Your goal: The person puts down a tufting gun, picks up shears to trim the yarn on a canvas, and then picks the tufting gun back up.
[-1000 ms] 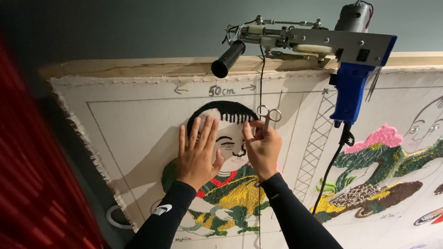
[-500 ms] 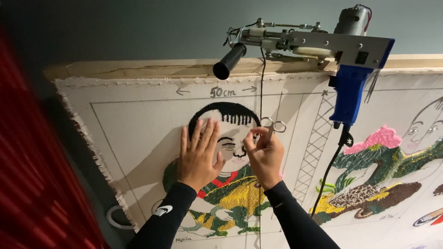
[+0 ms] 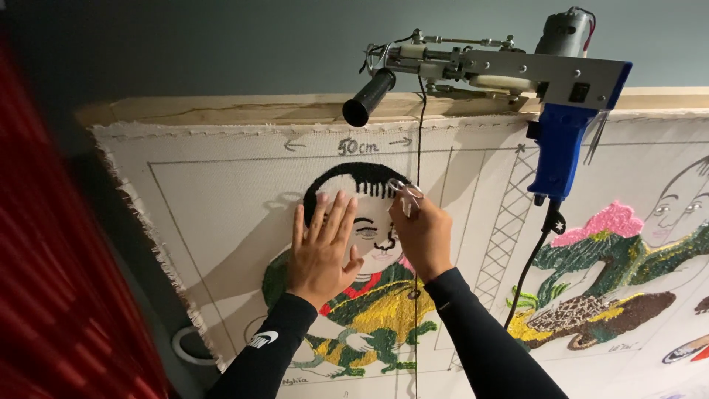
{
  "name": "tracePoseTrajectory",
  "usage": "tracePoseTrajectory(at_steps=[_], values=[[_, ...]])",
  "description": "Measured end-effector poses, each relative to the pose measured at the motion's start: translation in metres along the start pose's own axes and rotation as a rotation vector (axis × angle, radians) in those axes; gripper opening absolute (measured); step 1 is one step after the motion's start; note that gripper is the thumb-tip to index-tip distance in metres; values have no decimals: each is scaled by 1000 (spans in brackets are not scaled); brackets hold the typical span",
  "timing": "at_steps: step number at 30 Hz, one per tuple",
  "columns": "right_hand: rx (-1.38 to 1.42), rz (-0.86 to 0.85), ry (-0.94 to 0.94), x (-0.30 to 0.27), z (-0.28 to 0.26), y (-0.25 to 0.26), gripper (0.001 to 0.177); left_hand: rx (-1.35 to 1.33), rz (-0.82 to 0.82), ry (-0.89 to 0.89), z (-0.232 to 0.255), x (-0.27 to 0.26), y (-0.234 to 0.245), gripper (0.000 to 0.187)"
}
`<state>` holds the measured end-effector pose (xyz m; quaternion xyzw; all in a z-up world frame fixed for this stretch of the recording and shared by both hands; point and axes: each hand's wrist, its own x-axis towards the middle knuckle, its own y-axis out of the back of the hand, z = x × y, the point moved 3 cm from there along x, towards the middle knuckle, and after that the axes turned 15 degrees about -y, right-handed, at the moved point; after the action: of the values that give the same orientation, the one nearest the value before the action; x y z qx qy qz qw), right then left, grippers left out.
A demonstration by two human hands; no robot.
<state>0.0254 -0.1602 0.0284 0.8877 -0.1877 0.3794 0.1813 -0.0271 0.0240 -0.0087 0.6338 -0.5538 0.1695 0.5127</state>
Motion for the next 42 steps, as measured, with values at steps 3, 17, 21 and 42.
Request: tracePoseTrajectory(at_steps=[3,17,21,42], values=[[39,-53,-7,1,-3,2,16,-11,-13,4,-1,-2,-1,82],[13,38,48,-2,12,6,16,-7,78,-10,7,8,3,66],[49,-39,34,-1,14,1,16,-38,131,-9,6,9,11,60],[271,-430,-496,-96,75,73,20,129,-128,46,-35,-52,12,79]])
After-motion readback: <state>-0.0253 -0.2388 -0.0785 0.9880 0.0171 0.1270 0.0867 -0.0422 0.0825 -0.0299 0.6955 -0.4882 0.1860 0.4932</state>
